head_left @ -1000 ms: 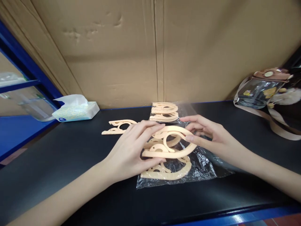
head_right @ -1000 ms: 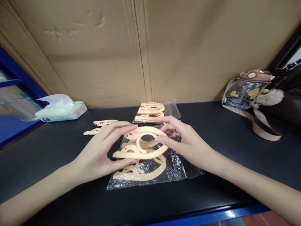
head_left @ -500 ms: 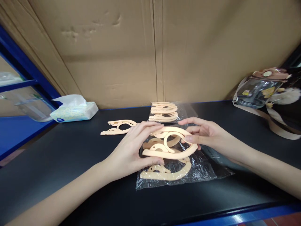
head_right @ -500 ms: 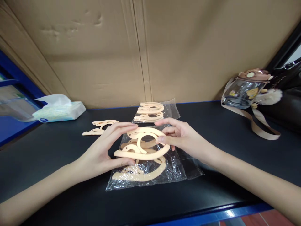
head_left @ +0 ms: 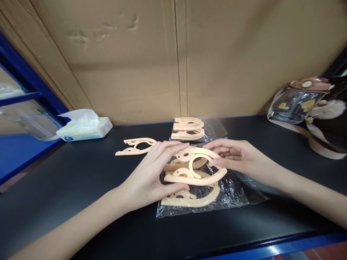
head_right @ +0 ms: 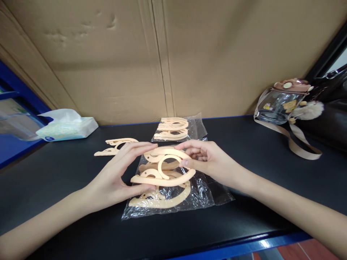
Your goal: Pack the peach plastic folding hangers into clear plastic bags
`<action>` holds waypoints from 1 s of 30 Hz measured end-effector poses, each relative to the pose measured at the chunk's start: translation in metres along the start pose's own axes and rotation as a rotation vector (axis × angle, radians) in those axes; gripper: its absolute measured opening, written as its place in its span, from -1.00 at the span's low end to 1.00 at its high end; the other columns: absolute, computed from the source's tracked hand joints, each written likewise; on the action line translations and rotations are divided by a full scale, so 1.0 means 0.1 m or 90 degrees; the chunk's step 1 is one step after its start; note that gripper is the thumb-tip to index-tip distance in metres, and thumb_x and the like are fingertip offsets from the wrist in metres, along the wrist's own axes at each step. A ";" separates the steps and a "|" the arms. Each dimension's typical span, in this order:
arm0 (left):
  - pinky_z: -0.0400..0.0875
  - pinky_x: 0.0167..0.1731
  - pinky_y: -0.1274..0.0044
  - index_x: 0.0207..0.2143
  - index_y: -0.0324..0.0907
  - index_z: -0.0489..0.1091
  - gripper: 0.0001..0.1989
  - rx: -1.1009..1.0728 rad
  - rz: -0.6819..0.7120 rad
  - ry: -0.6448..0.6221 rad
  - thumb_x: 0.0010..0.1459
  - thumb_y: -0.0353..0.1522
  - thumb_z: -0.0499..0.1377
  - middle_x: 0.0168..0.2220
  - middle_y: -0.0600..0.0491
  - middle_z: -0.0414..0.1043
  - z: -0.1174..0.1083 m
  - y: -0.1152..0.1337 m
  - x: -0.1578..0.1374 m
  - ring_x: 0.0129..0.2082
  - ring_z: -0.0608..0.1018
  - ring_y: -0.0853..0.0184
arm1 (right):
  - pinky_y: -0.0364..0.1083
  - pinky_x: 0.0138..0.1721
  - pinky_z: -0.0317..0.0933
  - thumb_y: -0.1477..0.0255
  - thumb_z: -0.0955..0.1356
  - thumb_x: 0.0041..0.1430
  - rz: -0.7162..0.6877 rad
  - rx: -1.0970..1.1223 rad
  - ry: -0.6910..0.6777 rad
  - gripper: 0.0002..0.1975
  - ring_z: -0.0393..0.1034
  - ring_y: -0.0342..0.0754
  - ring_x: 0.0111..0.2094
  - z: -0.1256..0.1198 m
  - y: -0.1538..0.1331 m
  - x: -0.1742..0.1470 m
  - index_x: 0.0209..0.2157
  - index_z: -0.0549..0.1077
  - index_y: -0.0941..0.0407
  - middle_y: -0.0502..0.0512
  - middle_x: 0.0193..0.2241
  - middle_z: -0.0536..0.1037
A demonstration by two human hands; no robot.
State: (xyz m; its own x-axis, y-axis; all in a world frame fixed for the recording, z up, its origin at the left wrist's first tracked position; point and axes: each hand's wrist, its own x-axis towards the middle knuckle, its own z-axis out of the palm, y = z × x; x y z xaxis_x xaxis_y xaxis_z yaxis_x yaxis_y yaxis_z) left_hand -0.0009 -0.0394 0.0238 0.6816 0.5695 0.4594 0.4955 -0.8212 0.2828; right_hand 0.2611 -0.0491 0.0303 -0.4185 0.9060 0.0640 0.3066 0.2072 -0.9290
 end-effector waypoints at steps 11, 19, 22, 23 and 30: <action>0.27 0.04 0.35 0.20 -0.11 0.06 -0.35 0.086 0.070 0.030 0.14 -0.22 0.25 0.12 -0.09 0.28 0.03 0.08 -0.02 0.08 0.36 0.15 | 0.04 -0.02 0.29 0.18 0.41 0.10 -0.269 -0.370 0.029 -0.36 0.31 0.05 0.05 0.08 0.01 -0.08 0.18 0.20 0.00 0.15 0.09 0.36; 0.21 0.14 0.36 0.27 -0.09 -0.05 -0.21 0.051 0.036 0.024 0.11 -0.15 0.26 0.19 -0.07 0.20 0.08 0.13 0.00 0.17 0.28 0.17 | 0.08 -0.04 0.24 0.29 0.34 0.17 -0.426 -0.665 0.055 -0.41 0.26 0.10 0.07 0.15 -0.05 -0.13 0.21 0.16 0.10 0.22 0.10 0.35; 0.02 0.26 0.24 0.35 -0.05 -0.36 0.01 0.011 -0.029 -0.099 0.08 -0.05 0.24 0.37 -0.08 -0.26 -0.03 0.10 -0.01 0.34 -0.06 0.06 | 0.11 -0.07 0.24 0.30 0.36 0.12 -0.381 -0.674 0.059 -0.34 0.29 0.14 0.04 -0.02 -0.10 -0.13 0.22 0.12 0.08 0.20 0.08 0.39; -0.05 0.27 0.20 0.35 -0.03 -0.44 0.03 -0.006 -0.052 -0.152 0.10 -0.04 0.22 0.39 -0.05 -0.41 -0.09 0.07 -0.01 0.36 -0.18 0.04 | 0.12 -0.05 0.24 0.30 0.37 0.08 -0.346 -0.667 0.059 -0.30 0.29 0.15 0.04 -0.12 -0.12 -0.13 0.23 0.10 0.06 0.18 0.09 0.39; -0.21 0.30 0.22 0.33 0.15 -0.46 -0.04 -0.122 -0.165 -0.418 0.16 -0.12 0.21 0.39 0.12 -0.53 -0.45 -0.20 -0.08 0.36 -0.30 0.13 | 0.14 -0.04 0.32 0.20 0.43 -0.04 -0.078 -0.588 0.023 -0.21 0.35 0.25 0.02 -0.94 0.00 -0.24 0.23 0.14 0.01 0.17 0.10 0.39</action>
State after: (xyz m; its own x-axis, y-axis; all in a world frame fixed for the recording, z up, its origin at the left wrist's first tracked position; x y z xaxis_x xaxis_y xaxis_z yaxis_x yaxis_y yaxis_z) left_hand -0.0405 -0.0288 0.0519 0.7678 0.5998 -0.2252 0.6224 -0.6150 0.4841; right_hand 0.3511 -0.0360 0.0634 -0.4715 0.8657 0.1679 0.8268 0.5002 -0.2573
